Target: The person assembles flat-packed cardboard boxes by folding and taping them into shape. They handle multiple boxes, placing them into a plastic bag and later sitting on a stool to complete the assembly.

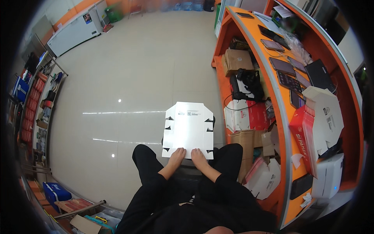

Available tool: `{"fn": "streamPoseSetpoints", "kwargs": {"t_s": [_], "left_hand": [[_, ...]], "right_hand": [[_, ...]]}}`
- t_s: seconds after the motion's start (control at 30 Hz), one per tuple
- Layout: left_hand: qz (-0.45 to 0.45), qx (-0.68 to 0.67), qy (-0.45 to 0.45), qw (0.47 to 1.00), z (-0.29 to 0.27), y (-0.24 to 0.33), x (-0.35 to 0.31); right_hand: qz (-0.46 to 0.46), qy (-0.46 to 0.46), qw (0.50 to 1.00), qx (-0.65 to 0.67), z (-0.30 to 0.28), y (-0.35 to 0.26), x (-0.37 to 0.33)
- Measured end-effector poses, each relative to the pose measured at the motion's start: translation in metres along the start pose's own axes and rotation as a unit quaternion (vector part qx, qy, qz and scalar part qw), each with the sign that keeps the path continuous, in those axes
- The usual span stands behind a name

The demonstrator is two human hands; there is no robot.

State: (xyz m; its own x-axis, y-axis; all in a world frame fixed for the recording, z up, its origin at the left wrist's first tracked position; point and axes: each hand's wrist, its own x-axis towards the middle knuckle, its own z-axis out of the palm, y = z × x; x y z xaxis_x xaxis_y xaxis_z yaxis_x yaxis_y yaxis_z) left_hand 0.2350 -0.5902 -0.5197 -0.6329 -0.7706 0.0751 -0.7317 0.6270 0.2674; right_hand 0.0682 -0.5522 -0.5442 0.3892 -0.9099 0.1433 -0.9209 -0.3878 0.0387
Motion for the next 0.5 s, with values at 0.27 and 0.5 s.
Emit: {"fn": "streamPoseSetpoints", "kwargs": {"t_s": [0.27, 0.5], "left_hand": [[-0.003, -0.043, -0.202, 0.978, -0.009, -0.036, 0.057], [-0.117, -0.094, -0.452, 0.879, -0.018, -0.055, 0.122]], "right_hand": [[-0.02, -0.303, 0.925, 0.226, -0.026, 0.054, 0.056], [0.018, -0.431, 0.852, 0.298, -0.026, 0.084, 0.113]]}}
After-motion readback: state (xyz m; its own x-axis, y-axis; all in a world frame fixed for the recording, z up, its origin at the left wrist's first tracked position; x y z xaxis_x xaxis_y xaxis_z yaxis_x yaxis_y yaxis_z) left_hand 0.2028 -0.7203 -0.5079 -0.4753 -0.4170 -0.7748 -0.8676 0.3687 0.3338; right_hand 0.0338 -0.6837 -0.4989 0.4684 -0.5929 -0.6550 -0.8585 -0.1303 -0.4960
